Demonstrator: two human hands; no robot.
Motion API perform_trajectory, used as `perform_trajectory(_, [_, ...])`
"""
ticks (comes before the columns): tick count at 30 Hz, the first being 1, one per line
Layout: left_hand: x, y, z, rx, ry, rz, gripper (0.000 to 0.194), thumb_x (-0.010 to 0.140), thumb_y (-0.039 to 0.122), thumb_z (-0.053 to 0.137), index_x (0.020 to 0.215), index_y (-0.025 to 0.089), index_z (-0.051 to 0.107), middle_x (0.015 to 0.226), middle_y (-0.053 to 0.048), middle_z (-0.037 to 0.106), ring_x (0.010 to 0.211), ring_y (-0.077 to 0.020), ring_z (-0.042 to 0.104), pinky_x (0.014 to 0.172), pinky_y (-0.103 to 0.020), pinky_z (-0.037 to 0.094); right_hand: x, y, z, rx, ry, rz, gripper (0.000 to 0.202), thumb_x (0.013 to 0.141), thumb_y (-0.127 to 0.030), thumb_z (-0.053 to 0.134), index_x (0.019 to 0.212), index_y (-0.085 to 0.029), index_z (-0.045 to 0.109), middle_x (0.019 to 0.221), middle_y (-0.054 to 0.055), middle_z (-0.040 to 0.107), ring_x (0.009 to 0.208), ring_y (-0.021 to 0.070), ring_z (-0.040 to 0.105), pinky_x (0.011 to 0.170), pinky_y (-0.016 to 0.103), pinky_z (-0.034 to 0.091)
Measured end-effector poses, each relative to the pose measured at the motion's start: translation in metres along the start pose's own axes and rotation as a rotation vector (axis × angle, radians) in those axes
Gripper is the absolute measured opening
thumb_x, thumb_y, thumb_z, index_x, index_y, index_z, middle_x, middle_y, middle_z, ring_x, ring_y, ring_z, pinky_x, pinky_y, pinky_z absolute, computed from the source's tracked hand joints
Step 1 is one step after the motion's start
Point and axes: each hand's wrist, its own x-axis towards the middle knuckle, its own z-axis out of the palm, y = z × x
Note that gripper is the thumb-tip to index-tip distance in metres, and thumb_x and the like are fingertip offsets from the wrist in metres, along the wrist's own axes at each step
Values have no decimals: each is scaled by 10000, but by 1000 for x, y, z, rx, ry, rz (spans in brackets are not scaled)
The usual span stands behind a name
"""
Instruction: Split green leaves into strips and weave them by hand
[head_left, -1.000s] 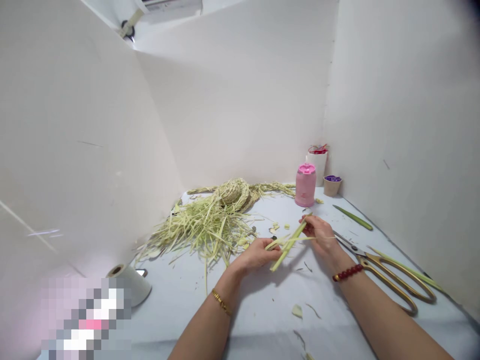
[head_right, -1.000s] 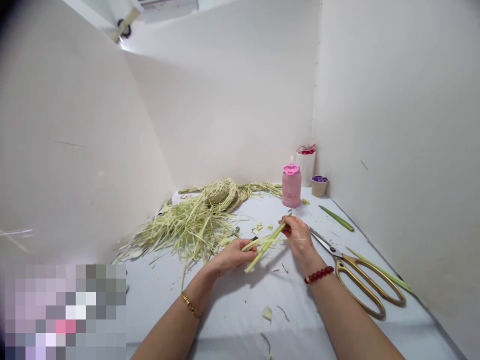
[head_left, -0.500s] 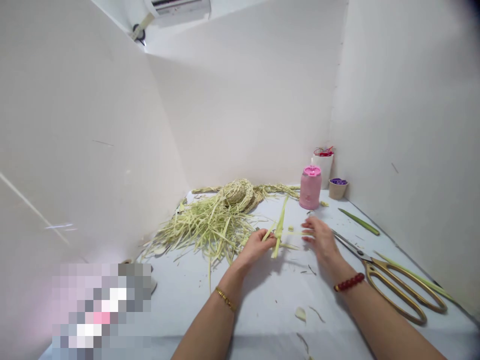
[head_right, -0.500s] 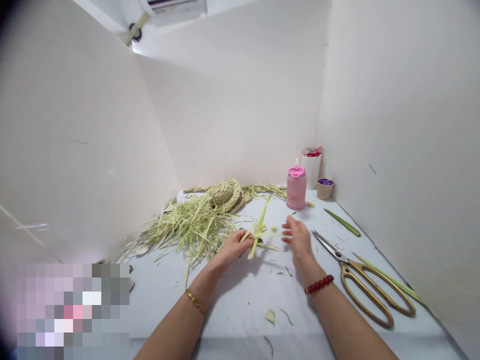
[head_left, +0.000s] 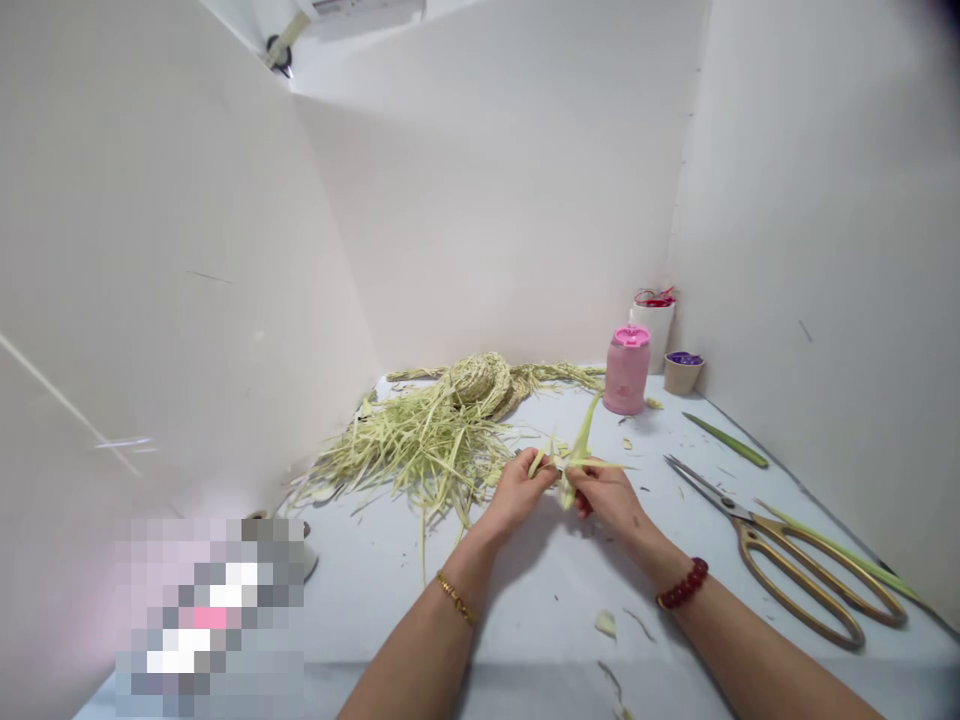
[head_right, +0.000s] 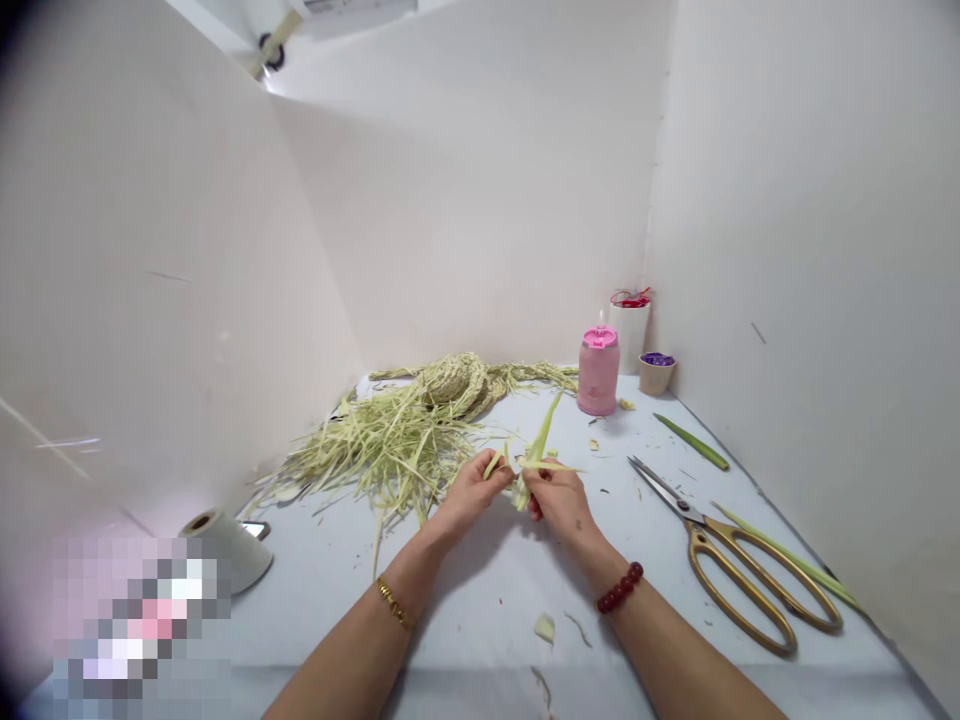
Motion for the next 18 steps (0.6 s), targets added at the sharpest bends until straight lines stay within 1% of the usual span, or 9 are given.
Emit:
perform_trajectory(2, [-2, 9, -3, -115, -16, -40, 281, 736, 355, 702, 745, 165, 495, 607, 70, 388, 511, -48, 289, 478, -165, 249, 4, 1, -5, -20, 70, 31, 195, 682, -330, 587, 578, -205, 479, 390, -49, 489, 331, 95, 441, 363, 215, 378])
perform_trajectory(4, [-3, 18, -9, -337, -78, -102, 291, 728, 350, 720, 799, 167, 506, 621, 75, 381, 474, -37, 205, 428, -162, 170, 6, 1, -9, -20, 104, 43, 183, 680, -303, 574, 570, -209, 462, 401, -43, 495, 342, 98, 449, 365, 215, 382])
perform_trajectory(6, [-3, 24, -13, -557, -102, -135, 288, 716, 305, 727, 866, 172, 519, 692, 57, 442, 478, -27, 240, 419, -150, 176, 7, 0, -11, -13, 112, 39, 149, 675, -280, 566, 584, -204, 476, 431, -36, 515, 377, 104, 472, 385, 217, 401])
perform_trajectory(8, [-3, 24, -13, -642, -65, -161, 258, 704, 243, 701, 884, 169, 531, 710, 43, 464, 518, -33, 354, 463, -142, 282, 6, 0, -10, 0, 78, 11, 113, 673, -269, 564, 610, -194, 509, 479, -28, 543, 428, 111, 504, 424, 220, 426])
perform_trajectory(10, [-2, 19, -8, -568, -8, -210, 194, 701, 224, 658, 835, 160, 534, 671, 35, 460, 565, -60, 448, 528, -170, 370, 3, -1, -5, -2, 3, -49, 92, 679, -265, 558, 640, -184, 540, 520, -25, 563, 466, 117, 523, 461, 227, 439])
perform_trajectory(11, [-1, 16, -5, -494, 9, -241, 171, 707, 240, 641, 805, 159, 526, 658, 31, 465, 560, -67, 460, 523, -181, 370, 1, -1, -3, -13, -36, -82, 93, 686, -267, 554, 650, -182, 547, 527, -26, 564, 471, 119, 524, 472, 232, 438])
perform_trajectory(13, [-1, 10, 1, -357, 9, -281, 195, 733, 304, 635, 796, 170, 508, 625, 47, 445, 478, -48, 378, 455, -180, 280, -3, -1, 0, -61, -91, -137, 113, 708, -279, 545, 643, -186, 538, 510, -34, 550, 462, 121, 515, 477, 238, 422])
perform_trajectory(15, [-2, 6, 5, -227, -19, -266, 268, 733, 376, 665, 794, 180, 492, 582, 74, 395, 433, -33, 273, 431, -189, 193, -6, -2, 2, -123, -99, -157, 160, 734, -303, 544, 619, -195, 517, 479, -39, 532, 449, 124, 506, 472, 240, 402])
perform_trajectory(18, [-4, 6, 6, -42, -32, -181, 355, 688, 435, 719, 752, 178, 482, 556, 76, 375, 456, -43, 279, 445, -203, 199, -8, -3, 1, -175, -98, -171, 207, 759, -329, 546, 601, -201, 509, 463, -36, 527, 445, 128, 500, 463, 238, 375])
